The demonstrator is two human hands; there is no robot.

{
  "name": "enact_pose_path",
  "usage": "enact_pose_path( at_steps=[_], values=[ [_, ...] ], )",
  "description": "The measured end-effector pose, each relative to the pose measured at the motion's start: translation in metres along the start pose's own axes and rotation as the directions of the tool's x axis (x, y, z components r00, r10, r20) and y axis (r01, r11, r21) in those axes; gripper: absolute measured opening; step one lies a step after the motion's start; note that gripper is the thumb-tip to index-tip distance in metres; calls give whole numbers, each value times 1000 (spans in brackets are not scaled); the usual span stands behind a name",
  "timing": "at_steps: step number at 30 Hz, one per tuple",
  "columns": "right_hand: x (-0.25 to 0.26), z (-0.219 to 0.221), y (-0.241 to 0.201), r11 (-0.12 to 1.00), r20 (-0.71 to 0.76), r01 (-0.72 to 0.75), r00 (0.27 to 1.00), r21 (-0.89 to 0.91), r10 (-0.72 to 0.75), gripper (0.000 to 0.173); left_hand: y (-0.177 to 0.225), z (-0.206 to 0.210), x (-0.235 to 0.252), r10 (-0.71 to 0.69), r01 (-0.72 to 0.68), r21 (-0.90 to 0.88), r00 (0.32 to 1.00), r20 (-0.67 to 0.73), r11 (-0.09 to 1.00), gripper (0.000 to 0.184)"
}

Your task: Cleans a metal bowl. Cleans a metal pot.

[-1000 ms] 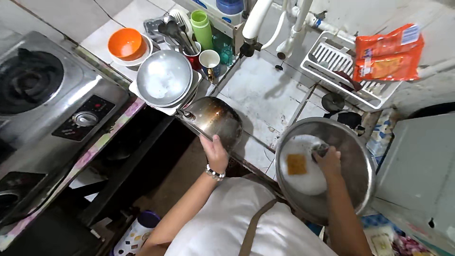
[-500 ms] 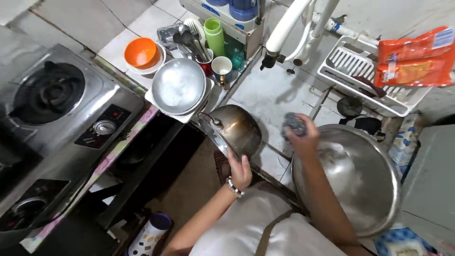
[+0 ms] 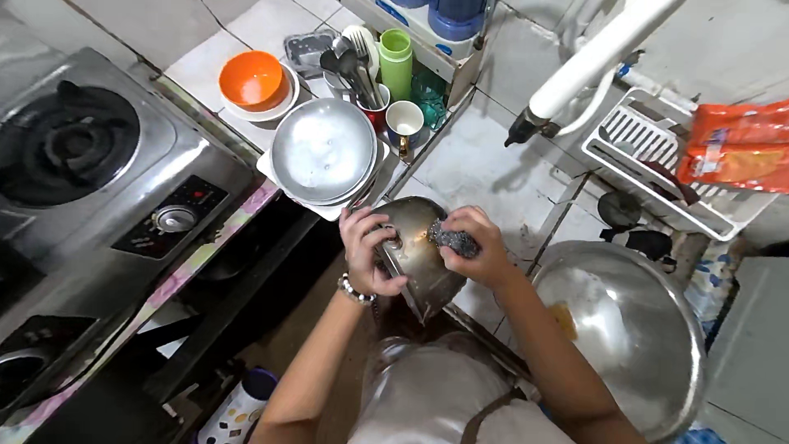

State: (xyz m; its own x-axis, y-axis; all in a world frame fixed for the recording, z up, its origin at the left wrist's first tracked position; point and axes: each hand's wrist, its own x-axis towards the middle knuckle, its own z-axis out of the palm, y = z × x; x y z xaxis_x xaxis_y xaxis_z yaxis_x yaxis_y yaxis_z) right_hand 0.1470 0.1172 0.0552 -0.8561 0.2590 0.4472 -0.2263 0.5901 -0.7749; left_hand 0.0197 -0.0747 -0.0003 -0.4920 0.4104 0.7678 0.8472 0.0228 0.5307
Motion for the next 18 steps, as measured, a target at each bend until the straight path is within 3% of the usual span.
enact_pose_path(
  at_steps=[3,7,9,12,18],
  values=[
    [-7,-2,-3,998,-20,-62,998,-19,62,32,5,14,4,9,-3,-103,998,58,995,65],
    [-19,4,-22,979,-173,-184,971,-91,166,24,37,31,-9,19,-20,-30,999,-26,999,49],
    [-28,12,-37,973,-208,-156,971,-170,119,21,46,36,-12,42,-38,42,993,-111,998,43],
    [-47,22,-56,975,-142,-55,990,-215,25,21,46,37,-10,45,-34,68,983,-178,997,34],
    [-47,-7,-14,929,-265,-142,963,-343,49,30,59,28,-16,-13,19,53,994,-106,998,36]
  ],
)
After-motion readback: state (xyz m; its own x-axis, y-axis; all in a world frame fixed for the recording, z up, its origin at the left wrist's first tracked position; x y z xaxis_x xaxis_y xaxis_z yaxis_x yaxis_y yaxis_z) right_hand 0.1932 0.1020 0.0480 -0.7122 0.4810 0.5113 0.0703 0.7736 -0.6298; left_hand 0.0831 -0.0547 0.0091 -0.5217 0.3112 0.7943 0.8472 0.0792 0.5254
